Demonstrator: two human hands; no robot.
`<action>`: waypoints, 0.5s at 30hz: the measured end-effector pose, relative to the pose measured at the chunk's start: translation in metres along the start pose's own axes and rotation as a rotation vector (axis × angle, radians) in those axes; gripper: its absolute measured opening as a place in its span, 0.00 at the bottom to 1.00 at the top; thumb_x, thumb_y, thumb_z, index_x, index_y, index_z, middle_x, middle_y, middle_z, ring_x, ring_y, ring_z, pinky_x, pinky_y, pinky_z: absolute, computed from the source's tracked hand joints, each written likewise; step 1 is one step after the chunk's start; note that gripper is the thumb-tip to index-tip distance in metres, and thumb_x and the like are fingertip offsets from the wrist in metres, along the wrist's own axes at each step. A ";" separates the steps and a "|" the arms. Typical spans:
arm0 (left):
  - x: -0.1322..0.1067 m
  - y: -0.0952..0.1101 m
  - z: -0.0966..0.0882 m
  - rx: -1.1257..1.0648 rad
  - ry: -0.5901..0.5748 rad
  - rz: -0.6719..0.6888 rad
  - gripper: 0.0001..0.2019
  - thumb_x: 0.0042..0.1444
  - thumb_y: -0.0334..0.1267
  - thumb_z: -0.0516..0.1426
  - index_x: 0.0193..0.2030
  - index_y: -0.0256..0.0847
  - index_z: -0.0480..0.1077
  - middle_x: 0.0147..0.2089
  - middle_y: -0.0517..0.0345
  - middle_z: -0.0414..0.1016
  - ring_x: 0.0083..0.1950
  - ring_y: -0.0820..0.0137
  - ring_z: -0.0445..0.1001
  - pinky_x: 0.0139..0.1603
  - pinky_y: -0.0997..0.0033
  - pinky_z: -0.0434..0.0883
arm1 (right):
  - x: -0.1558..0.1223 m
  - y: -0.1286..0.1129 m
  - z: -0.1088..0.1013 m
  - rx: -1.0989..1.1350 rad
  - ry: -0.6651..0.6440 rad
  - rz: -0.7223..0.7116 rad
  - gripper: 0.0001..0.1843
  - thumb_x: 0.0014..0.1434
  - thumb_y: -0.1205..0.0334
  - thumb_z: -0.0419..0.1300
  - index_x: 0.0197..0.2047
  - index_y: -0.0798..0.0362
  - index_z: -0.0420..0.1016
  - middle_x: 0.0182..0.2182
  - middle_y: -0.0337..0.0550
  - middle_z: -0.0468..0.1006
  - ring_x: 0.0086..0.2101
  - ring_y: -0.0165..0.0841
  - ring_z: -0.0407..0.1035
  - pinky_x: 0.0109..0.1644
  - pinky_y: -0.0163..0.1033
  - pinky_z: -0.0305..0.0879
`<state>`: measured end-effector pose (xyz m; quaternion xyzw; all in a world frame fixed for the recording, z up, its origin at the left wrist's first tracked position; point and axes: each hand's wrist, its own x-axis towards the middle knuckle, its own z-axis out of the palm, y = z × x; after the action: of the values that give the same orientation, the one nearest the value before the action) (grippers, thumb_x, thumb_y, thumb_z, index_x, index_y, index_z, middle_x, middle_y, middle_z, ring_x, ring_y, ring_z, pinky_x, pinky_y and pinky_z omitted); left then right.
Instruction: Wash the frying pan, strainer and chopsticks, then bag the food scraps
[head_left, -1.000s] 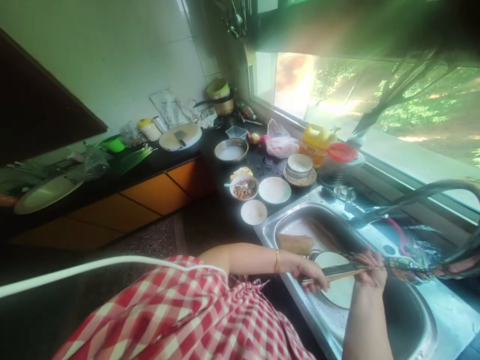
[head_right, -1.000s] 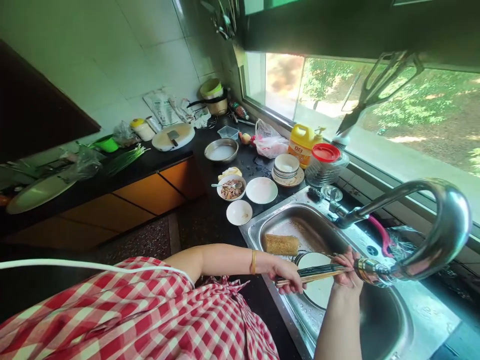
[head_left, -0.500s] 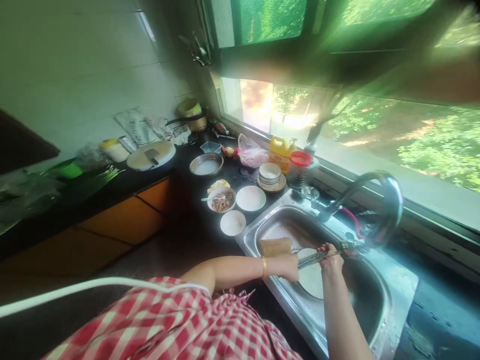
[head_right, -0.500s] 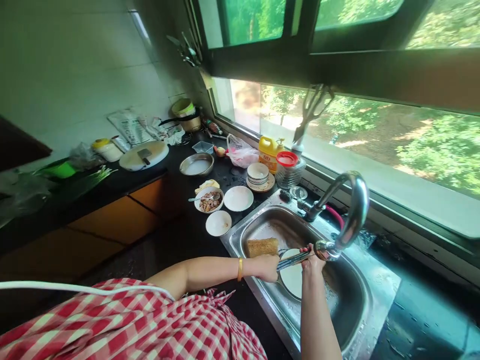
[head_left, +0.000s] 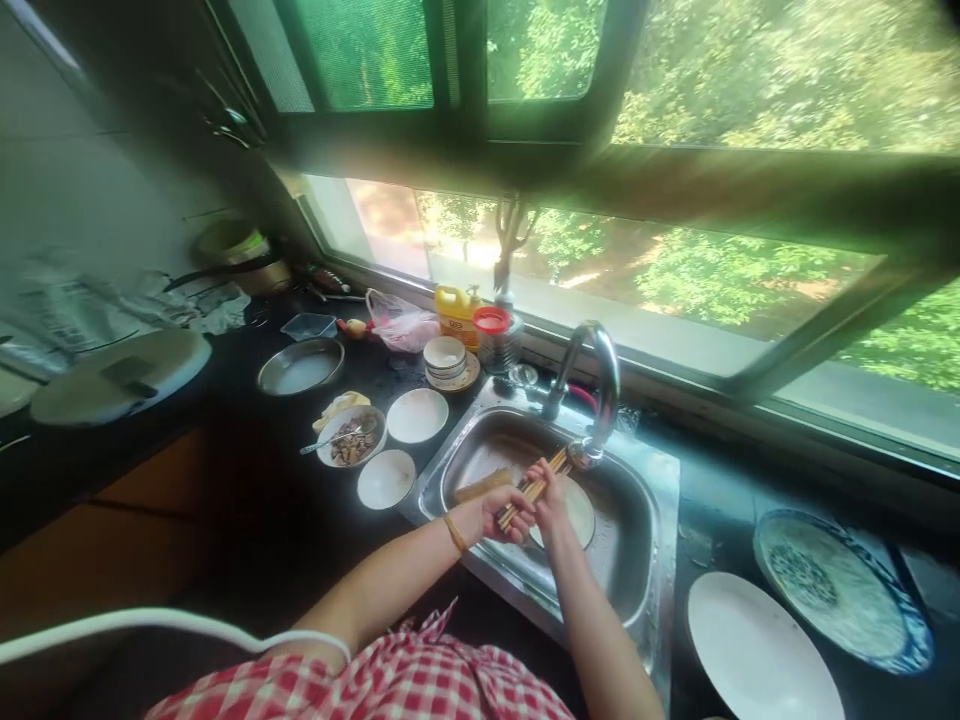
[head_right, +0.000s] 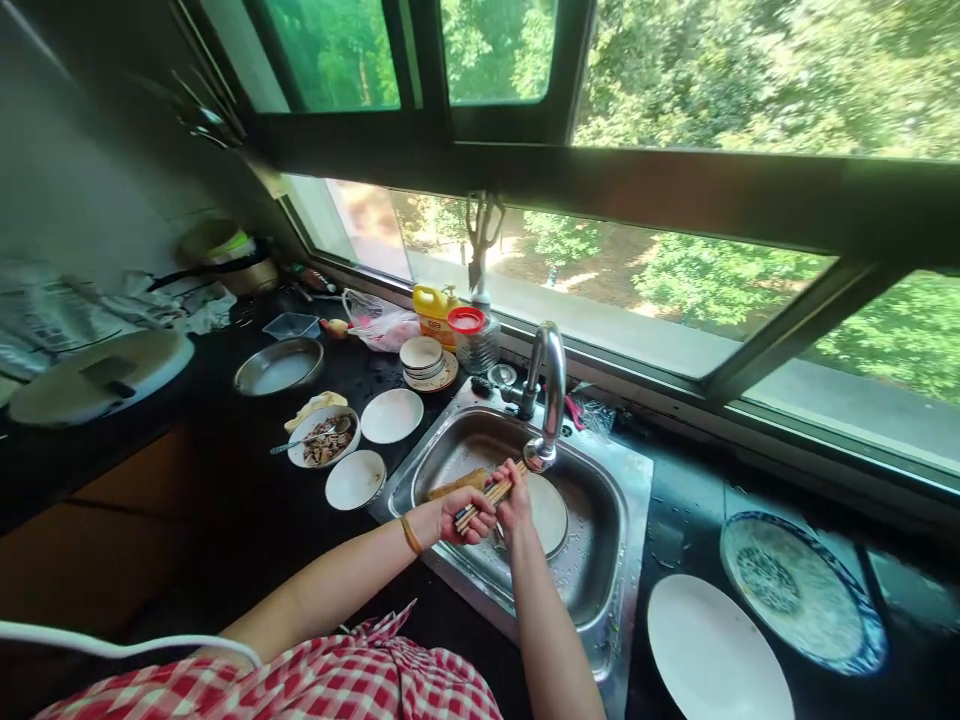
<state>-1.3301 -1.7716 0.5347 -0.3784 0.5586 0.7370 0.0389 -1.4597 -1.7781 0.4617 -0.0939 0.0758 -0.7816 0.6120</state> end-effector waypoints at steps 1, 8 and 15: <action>0.003 0.003 -0.002 0.172 0.065 -0.001 0.08 0.57 0.29 0.49 0.26 0.38 0.60 0.20 0.64 0.52 0.19 0.79 0.51 0.23 0.82 0.56 | -0.001 0.003 -0.003 0.019 0.016 0.029 0.20 0.52 0.62 0.69 0.27 0.51 0.57 0.17 0.26 0.62 0.18 0.22 0.61 0.26 0.30 0.67; 0.032 0.052 0.015 1.287 0.781 0.388 0.33 0.60 0.52 0.54 0.69 0.40 0.58 0.67 0.42 0.63 0.66 0.52 0.62 0.65 0.54 0.60 | 0.004 -0.004 0.003 0.045 0.081 -0.152 0.09 0.59 0.55 0.62 0.31 0.50 0.70 0.25 0.33 0.76 0.29 0.29 0.73 0.41 0.38 0.74; 0.074 0.030 0.057 1.544 0.983 0.461 0.28 0.65 0.56 0.46 0.66 0.48 0.66 0.68 0.46 0.64 0.68 0.49 0.60 0.68 0.45 0.56 | -0.003 0.014 -0.001 0.138 -0.183 -0.296 0.41 0.50 0.23 0.47 0.49 0.45 0.77 0.55 0.47 0.75 0.60 0.42 0.64 0.66 0.56 0.56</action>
<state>-1.4267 -1.7612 0.5195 -0.3967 0.9072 -0.0897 -0.1080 -1.4464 -1.7786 0.4569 -0.1326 -0.0488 -0.8545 0.4999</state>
